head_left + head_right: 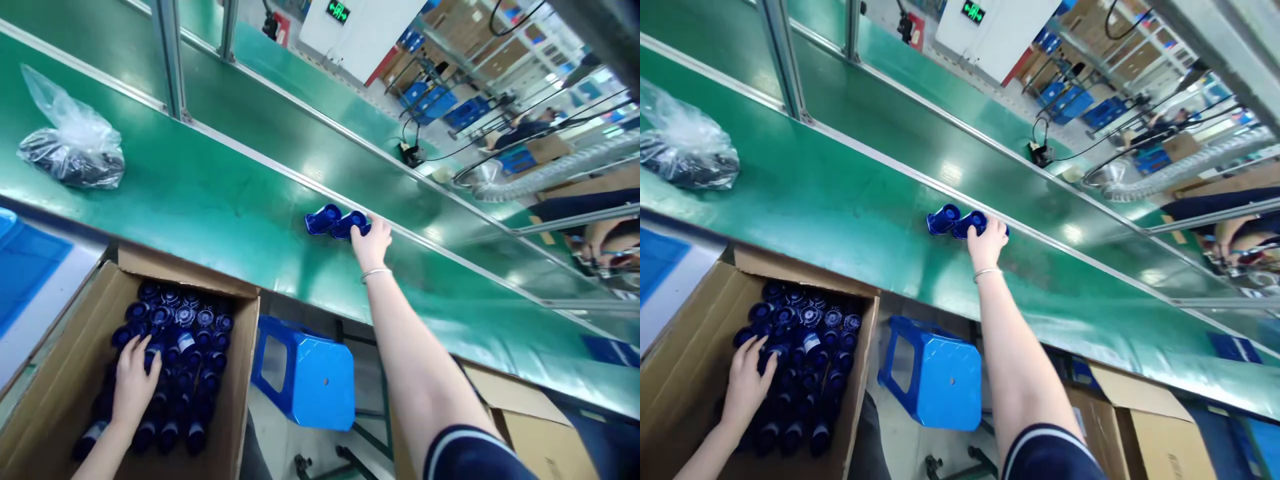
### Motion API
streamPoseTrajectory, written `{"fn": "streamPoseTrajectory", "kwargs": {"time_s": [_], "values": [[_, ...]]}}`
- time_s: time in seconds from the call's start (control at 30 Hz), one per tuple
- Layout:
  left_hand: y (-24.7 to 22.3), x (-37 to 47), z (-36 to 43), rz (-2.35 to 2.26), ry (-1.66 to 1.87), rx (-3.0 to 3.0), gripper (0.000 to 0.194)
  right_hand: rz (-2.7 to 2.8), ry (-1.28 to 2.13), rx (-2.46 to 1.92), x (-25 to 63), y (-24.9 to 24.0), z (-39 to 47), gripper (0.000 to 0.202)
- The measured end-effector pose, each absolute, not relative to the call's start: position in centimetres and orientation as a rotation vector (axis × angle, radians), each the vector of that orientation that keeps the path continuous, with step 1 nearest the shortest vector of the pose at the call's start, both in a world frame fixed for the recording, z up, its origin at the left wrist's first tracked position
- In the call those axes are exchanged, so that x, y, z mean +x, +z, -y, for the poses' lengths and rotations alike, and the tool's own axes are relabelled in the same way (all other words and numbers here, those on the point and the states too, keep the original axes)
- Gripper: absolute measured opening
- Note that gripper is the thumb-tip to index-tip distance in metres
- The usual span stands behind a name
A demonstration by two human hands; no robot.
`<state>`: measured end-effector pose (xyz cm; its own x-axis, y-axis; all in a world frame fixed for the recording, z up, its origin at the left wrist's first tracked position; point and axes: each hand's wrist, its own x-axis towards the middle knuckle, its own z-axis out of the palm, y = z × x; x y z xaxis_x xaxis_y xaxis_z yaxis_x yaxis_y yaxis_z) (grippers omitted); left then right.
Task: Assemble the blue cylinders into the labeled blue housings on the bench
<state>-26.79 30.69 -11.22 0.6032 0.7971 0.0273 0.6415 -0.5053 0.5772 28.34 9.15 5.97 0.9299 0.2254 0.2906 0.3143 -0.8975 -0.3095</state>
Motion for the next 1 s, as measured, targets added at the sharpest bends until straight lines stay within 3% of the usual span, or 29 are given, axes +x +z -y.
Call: {"fn": "streamPoseTrajectory", "kwargs": {"time_s": [0.1, 0.23, 0.37, 0.43, 0.57, 0.63, 0.77, 0.93, 1.0], "values": [[-4.3, -17.7, -28.4, -0.86, 0.596, 2.328, 0.051, 0.469, -0.216, -2.793, 33.4, 4.9, -5.7, 0.031], [3.0, -1.6, -26.5, -0.484, 0.759, 2.368, 0.052, 0.643, -0.214, -2.82, 33.8, 3.4, -4.9, 0.029], [6.4, 13.7, -25.0, -0.225, 0.589, 2.488, 0.055, 0.844, -0.206, -2.967, 32.6, 3.5, -5.0, 0.033], [6.4, 18.8, -24.2, -0.133, 0.318, 2.591, 0.04, 0.888, -0.128, -3.051, 32.3, 4.1, -4.3, 0.03], [4.5, 22.1, -22.8, -0.006, -0.118, 2.69, 0.025, 0.961, -0.051, -2.964, 32.1, 4.6, -1.9, 0.025], [3.9, 21.5, -22.4, -0.035, -0.035, 2.718, 0.029, 0.963, -0.05, -2.921, 31.5, 4.4, -0.8, 0.024], [3.9, 21.2, -22.4, -0.096, 0.195, 2.764, 0.062, 0.937, -0.099, -2.841, 29.0, 3.6, 0.2, 0.026], [5.1, 23.4, -22.7, 0.092, 0.06, 2.835, 0.048, 0.839, -0.201, -2.861, 26.9, 1.9, 0.5, 0.037], [6.3, 23.2, -22.6, 0.095, 0.004, 2.91, 0.054, 0.872, -0.213, -2.852, 26.5, 1.2, 0.7, 0.039]]}}
